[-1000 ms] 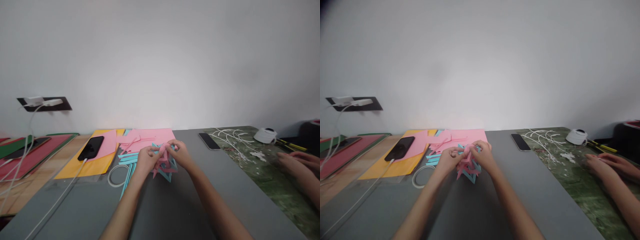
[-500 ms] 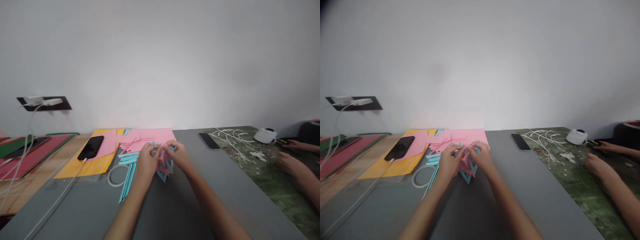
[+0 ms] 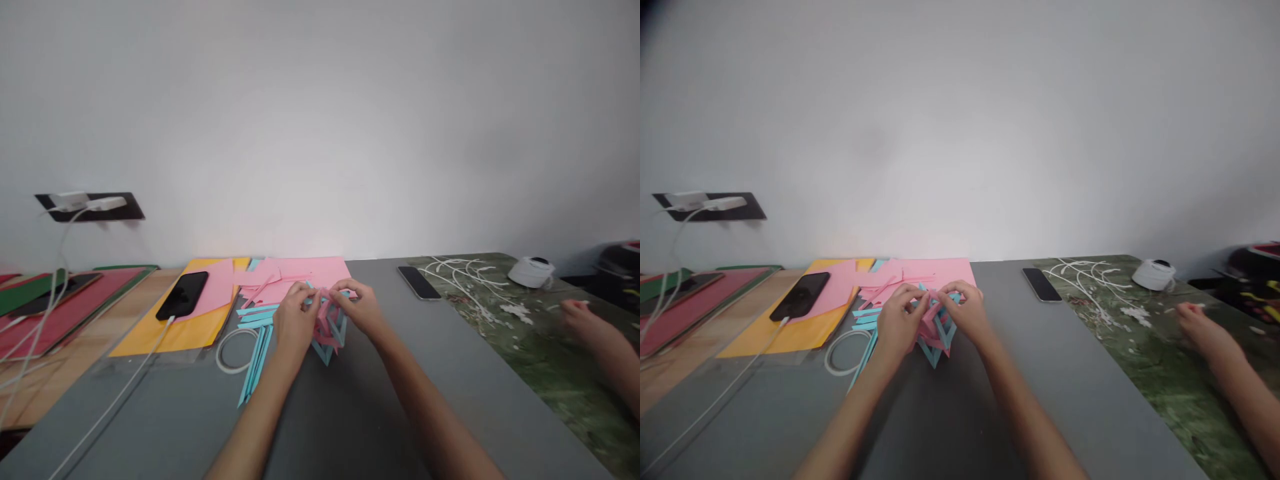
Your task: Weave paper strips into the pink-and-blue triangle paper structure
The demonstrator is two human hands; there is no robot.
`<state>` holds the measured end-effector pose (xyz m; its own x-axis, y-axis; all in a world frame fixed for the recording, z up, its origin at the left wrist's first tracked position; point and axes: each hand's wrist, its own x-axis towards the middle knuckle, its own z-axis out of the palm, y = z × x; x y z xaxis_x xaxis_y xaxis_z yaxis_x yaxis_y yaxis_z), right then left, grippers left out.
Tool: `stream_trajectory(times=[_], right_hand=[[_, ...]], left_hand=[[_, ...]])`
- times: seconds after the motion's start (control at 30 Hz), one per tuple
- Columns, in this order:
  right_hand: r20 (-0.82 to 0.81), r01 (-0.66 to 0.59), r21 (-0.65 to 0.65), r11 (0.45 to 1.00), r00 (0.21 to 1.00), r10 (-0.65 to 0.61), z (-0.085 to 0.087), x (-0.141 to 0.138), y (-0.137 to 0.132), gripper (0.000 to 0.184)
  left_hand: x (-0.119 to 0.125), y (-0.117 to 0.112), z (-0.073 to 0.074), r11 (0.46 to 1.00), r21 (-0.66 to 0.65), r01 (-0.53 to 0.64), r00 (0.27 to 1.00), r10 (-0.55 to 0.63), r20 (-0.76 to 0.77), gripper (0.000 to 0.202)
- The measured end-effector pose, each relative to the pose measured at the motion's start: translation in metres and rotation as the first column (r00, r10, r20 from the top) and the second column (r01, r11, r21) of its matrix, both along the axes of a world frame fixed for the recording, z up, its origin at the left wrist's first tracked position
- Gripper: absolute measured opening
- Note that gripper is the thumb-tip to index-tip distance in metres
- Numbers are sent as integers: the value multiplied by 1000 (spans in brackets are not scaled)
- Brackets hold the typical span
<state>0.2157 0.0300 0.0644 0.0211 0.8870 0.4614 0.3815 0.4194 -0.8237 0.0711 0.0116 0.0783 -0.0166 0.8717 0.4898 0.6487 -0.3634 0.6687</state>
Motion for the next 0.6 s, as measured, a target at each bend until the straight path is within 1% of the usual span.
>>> stream_trajectory(times=[0.2,0.4,0.53,0.6], right_hand=[[-68,-49,-81,996,997,44,-8,5,6,21],[-86,-107,-151,983,992,94,-6,6,6,23],[-112,-34,-112,993,993,22,-2,3,3,21],[-117,-20,-103,994,993,8,-1,2,2,21]], left_hand=[[-3,7,-6,991,33,127,987,-130,96,21],[-6,12,-11,981,64,183,970,-191,149,18],[-5,9,-8,984,44,174,971,-179,159,20],[-4,8,-6,986,19,166,969,-167,180,22]])
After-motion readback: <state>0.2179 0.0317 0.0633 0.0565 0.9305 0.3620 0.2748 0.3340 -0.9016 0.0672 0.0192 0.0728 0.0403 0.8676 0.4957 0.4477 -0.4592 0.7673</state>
